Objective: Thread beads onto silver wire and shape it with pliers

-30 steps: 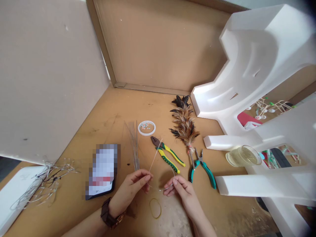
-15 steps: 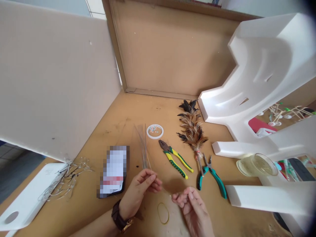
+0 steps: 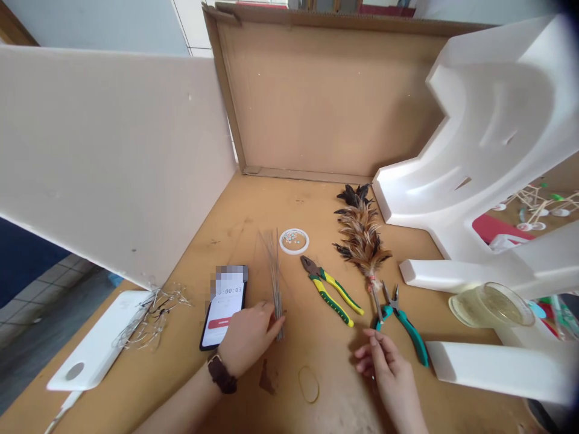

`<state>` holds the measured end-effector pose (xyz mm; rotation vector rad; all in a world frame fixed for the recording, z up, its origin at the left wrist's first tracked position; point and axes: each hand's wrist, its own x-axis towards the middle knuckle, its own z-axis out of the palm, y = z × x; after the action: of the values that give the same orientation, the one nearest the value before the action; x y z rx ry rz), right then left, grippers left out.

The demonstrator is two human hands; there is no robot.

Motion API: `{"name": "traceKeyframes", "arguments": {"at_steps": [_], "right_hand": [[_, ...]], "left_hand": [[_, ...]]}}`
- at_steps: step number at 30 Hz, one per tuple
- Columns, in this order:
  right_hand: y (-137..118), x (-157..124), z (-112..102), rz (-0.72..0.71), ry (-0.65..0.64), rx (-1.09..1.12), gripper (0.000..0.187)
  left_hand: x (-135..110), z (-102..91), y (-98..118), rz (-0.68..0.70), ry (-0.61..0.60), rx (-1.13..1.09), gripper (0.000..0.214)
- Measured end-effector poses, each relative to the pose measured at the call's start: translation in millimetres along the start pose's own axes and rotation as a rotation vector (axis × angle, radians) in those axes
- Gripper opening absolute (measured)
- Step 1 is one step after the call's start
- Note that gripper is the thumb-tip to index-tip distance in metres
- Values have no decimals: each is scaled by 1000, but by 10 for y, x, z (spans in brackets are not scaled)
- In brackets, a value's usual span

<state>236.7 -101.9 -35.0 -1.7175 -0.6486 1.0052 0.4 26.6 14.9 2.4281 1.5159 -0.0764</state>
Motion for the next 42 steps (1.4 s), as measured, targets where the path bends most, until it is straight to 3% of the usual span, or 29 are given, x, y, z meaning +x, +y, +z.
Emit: {"name": "traceKeyframes", "arguments": {"at_steps": [4,7,13,21,29,42], "right_hand": [[23,19,-35,-22,41,-128,53],[5,31,-16,-46,45,-172,53],[-19,20,-12,-105,59,-179,49],[-43,-12,-77,-119,72,-294,42],[-41,-66,-176,-160,103,-324,44],[-48,-42,-243,-178,139,-320,44]], "left_hand": [[76,46,78,42,28,10,20],[126,76,93,82,-20,28,19],[75,101,152,16,-79,186,16],[67,61,272,-6,-103,223,21],[148,62,241,51,-164,273,23],[176,8,229,20,-178,255,25]]}}
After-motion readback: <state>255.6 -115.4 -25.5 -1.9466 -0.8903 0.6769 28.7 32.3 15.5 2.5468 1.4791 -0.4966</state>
